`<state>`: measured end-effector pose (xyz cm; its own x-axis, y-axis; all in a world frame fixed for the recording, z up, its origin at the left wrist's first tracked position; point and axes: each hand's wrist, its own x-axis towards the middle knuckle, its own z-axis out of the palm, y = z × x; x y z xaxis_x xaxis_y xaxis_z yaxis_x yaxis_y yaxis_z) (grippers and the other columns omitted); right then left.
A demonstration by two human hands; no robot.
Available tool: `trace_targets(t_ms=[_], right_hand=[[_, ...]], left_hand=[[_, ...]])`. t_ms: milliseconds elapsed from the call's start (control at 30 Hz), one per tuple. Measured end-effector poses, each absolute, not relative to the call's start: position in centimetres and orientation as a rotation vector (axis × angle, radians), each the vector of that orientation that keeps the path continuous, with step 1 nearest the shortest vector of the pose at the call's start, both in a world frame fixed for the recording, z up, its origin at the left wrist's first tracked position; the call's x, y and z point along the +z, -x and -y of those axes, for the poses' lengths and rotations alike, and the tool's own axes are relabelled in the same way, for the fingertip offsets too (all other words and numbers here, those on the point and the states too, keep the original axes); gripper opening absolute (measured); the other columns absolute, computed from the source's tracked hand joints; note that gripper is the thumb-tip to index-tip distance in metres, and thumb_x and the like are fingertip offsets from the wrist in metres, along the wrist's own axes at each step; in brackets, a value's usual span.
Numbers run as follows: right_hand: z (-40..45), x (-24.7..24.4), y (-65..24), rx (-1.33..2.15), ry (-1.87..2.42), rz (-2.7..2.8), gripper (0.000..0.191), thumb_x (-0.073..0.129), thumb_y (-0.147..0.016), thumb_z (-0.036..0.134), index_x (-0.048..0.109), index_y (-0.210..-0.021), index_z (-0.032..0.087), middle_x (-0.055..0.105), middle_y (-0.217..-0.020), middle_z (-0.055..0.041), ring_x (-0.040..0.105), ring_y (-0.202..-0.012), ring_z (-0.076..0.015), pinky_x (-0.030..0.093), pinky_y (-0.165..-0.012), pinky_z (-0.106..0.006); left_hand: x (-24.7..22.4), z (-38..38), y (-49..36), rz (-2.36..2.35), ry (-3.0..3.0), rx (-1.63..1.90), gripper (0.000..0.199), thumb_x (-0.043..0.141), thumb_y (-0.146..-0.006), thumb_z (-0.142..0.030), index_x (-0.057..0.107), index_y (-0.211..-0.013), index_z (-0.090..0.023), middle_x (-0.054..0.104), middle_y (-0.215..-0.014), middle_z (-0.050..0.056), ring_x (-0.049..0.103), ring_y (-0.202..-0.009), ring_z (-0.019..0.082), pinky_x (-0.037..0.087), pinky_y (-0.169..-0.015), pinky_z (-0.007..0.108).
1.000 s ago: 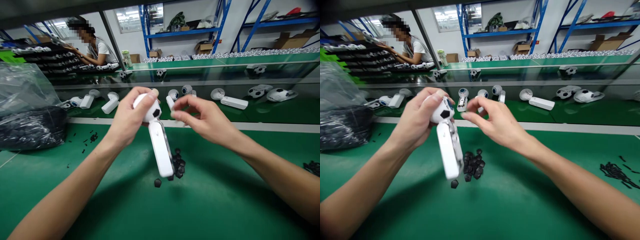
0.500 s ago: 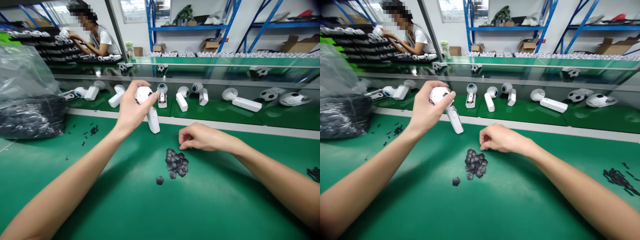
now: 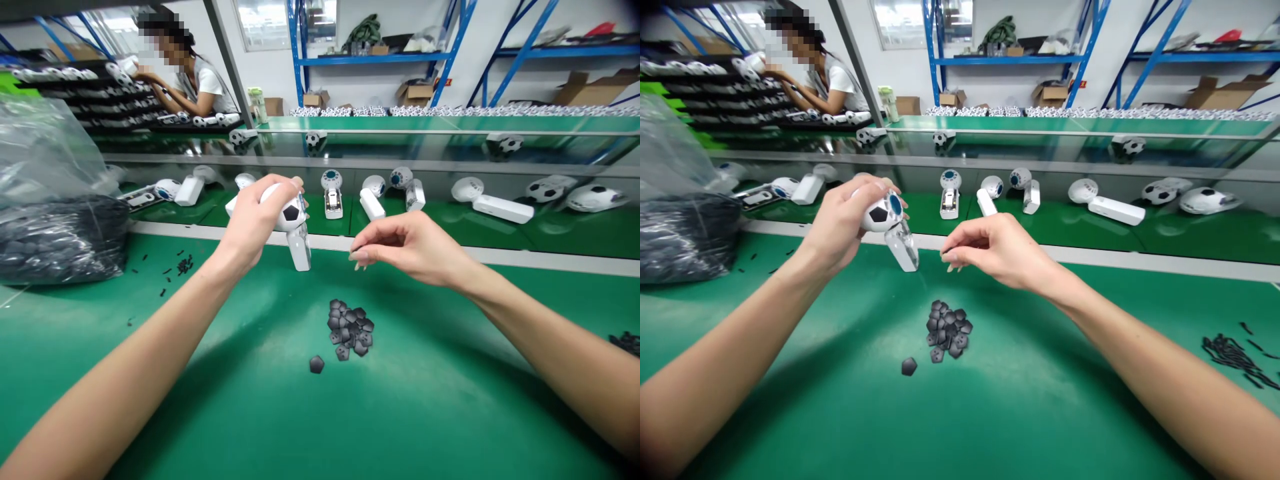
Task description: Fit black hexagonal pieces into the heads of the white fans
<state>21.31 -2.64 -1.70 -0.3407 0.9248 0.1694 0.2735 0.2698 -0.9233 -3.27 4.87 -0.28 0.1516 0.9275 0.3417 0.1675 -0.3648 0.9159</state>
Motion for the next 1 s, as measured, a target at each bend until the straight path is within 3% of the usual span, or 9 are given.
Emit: trace_targets(t_ms=[133,267,367,533,667,833,1000], right_hand=[[2.9,-2.2,-21.0,1.072,1.053,1.664,0.016,0.086,-0.087,0.033,0.079,-0.087,0.019,0.085,-0.083,-0.0069,0.084,-0.079,-0.0249,0.068,-0.075,-0.035],[3.1,-1.9,-20.6,1.015,1.029,1.571,0.031,0.093,-0.083,0.045,0.077,-0.083,0.018,0.085,-0.085,-0.0090,0.083,-0.079,-0.0245,0.067,-0.073,-0.035],[3.5,-1.1,-20.0,0.957,0.982,1.509,0.037,0.097,-0.077,0.050,0.076,-0.076,0.019,0.084,-0.089,-0.0076,0.078,-0.079,-0.0221,0.065,-0.069,-0.033],[5.0,0.0,-18.5,1.061,0.949,1.398,0.041,0.100,-0.072,0.054,0.075,-0.075,0.022,0.075,-0.074,-0.0009,0.068,-0.066,-0.0162,0.063,-0.063,-0.030],[5.9,-0.1,-17.4,1.335,0.900,1.294,0.043,0.101,-0.070,0.053,0.074,-0.077,0.021,0.076,-0.074,-0.0007,0.074,-0.067,-0.0170,0.068,-0.072,-0.032],[6.4,-0.5,-16.7,1.419,0.855,1.246,0.039,0.103,-0.069,0.044,0.075,-0.076,0.019,0.077,-0.075,-0.0002,0.075,-0.068,-0.0156,0.067,-0.072,-0.029],[6.8,-0.3,-16.8,1.381,0.897,1.276,0.033,0.102,-0.073,0.040,0.076,-0.076,0.019,0.077,-0.073,-0.0002,0.075,-0.068,-0.0163,0.066,-0.072,-0.029]], left_hand=[[0.3,-4.8,3.4,-0.993,-1.490,1.130,0.036,0.080,-0.082,-0.050,0.069,-0.093,-0.018,0.074,-0.084,0.008,0.076,-0.079,0.028,0.063,-0.069,0.039],[-0.1,-4.2,2.9,-0.919,-1.482,1.111,0.040,0.083,-0.078,-0.056,0.069,-0.089,-0.019,0.073,-0.078,0.006,0.077,-0.077,0.028,0.060,-0.063,0.035],[-1.3,-3.0,2.1,-0.838,-1.603,1.357,0.041,0.075,-0.087,-0.060,0.069,-0.081,-0.021,0.070,-0.070,0.004,0.070,-0.064,0.022,0.056,-0.059,0.034],[-2.9,-0.7,1.4,-0.837,-1.950,1.652,0.052,0.056,-0.103,-0.067,0.075,-0.083,-0.023,0.072,-0.073,0.004,0.063,-0.063,0.018,0.046,-0.057,0.033],[-3.3,-0.4,1.5,-0.684,-2.133,1.767,0.047,0.048,-0.111,-0.055,0.077,-0.092,-0.023,0.072,-0.078,0.004,0.064,-0.067,0.018,0.046,-0.060,0.034],[-3.6,-0.1,1.4,-0.458,-2.278,1.744,0.039,0.044,-0.113,-0.037,0.075,-0.096,-0.022,0.072,-0.084,0.007,0.064,-0.070,0.019,0.045,-0.060,0.037],[-3.3,0.2,1.7,-0.518,-2.376,1.622,0.024,0.056,-0.107,-0.038,0.073,-0.097,-0.024,0.071,-0.083,0.007,0.060,-0.068,0.019,0.044,-0.061,0.037]])
